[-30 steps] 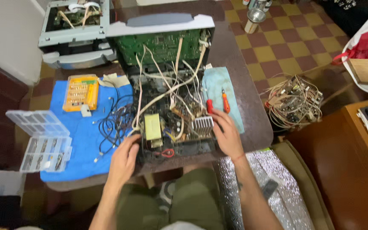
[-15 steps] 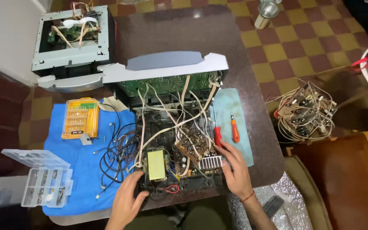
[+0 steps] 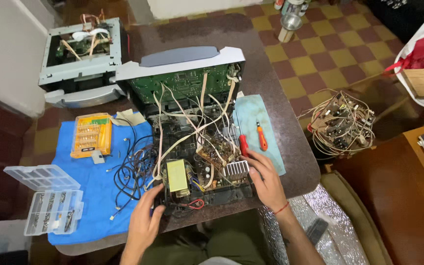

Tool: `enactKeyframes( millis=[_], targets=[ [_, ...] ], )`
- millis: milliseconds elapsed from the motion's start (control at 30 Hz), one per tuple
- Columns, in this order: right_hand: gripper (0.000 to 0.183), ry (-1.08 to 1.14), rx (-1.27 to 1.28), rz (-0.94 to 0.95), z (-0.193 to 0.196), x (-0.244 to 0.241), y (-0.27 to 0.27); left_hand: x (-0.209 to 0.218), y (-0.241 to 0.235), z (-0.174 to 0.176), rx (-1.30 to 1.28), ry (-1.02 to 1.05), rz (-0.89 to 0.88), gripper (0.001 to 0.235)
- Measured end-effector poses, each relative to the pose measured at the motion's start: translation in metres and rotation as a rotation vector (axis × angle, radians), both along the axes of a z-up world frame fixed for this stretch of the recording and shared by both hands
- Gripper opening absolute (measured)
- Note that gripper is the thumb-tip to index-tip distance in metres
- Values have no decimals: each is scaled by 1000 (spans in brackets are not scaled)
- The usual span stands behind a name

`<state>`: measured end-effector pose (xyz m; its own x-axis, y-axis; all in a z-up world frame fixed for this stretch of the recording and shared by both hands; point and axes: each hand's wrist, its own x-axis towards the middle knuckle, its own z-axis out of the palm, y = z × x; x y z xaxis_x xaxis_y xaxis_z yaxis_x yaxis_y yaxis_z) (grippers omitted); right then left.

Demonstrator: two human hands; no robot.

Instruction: The person works on the internal wiring of an open electronic device, connecting and adjusting ribbon cables and wires within the chassis. They handle the cables by hand, routing them and securing connections to circuit boards inside the device.

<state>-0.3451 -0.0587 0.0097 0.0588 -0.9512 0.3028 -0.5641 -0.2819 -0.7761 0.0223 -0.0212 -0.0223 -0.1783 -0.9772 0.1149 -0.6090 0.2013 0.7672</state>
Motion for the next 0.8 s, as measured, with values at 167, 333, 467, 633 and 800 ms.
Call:
enactKeyframes(
  millis=[167, 333, 467, 633, 800],
  targets=[
    [49, -31, -33, -9, -3, -2, 3, -1, 7, 0, -148, 53, 33, 59],
    [38, -99, -27, -92, -16, -10, 1, -6, 11, 3, -331, 52, 72, 45],
    [33, -165, 12, -160, -21, -22, -12, -19, 3, 33, -474, 40, 43, 30],
    [18, -159, -223, -109, 42, -11, -40, -47, -22, 89, -540, 47, -39, 22],
    [12, -124, -561, -125, 78, 1, -105, -89, -67, 120, -593, 93, -190, 24]
  ],
)
